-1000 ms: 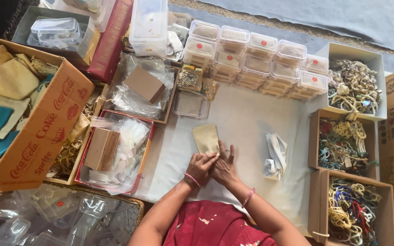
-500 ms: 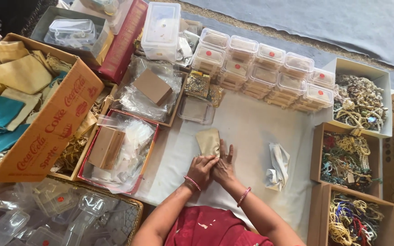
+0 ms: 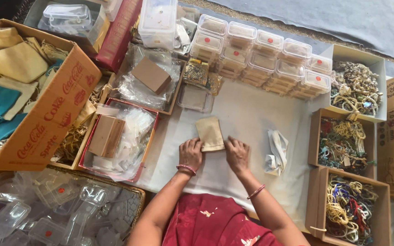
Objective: The person picks up jewelry items from boxes, cleans them with a cloth, and places them into small plastic bags. They then put the bags into small paper pouches and finally into clear plastic containers, stacking the containers on the table.
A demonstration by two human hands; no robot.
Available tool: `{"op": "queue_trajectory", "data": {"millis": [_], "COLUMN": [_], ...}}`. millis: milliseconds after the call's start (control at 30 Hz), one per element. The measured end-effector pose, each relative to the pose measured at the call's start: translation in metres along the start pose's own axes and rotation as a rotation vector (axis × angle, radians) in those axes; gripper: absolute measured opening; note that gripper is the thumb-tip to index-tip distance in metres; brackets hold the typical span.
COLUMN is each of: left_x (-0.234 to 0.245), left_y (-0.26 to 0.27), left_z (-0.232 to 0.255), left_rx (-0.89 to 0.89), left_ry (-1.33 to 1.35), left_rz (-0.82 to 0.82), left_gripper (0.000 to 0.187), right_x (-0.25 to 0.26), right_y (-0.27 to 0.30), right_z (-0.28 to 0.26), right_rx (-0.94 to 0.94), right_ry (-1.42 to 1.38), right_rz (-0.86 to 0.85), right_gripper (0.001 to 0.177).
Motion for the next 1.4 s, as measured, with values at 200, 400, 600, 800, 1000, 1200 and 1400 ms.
{"op": "queue_trajectory", "data": {"millis": [200,400,600,800,1000,1200,1400], "left_x": [-0.007,-0.019,-0.037,-0.044,-0.020,-0.034,0.029], "left_y": [0.010,-0.020,-0.019,-0.013,-0.006,0.005,-0.032], "left_z": [-0.025,-0.022,-0.024,-0.019,-0.009,-0.023,-0.003], "left_rx": [-0.102,-0.294,-0.172,-0.208,-0.280,-0.310,-0.189], "left_ry": [0.157,0.059,0.243,0.370,0.391,0.314,0.206], "left_rz": [-0.166,-0.296,-0.211,-0.093,-0.186,-0.149,0.116], "left_gripper": [0.009,0.004,0.009,0.057,0.061,0.059,0.044], "right_x": [-0.008,0.020,0.009,-0.010,-0.025,-0.014,-0.018], "right_y": [-0.017,-0.036,-0.018,-0.007,-0.001,-0.007,-0.005], "right_z": [0.028,-0.031,-0.023,-0.011,0.003,-0.008,-0.005], "right_rx": [0.043,0.510,0.420,0.436,0.416,0.371,0.151], "right_ry": [0.089,-0.087,-0.154,-0.137,-0.146,-0.313,-0.390], "right_rz": [-0.314,-0.196,-0.459,-0.427,-0.396,-0.398,-0.477], "right_gripper": [0.011,0.020,0.050,0.056,0.041,0.038,0.032]}}
Point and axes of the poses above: each hand's wrist, its own y-axis away from the middle knuckle, its own x-axis out of the back of the hand, z = x × y, the point moved 2 cm from there along -y, towards the middle knuckle, and after that the axes turned 14 degrees about -x, right-handed, at the moved point
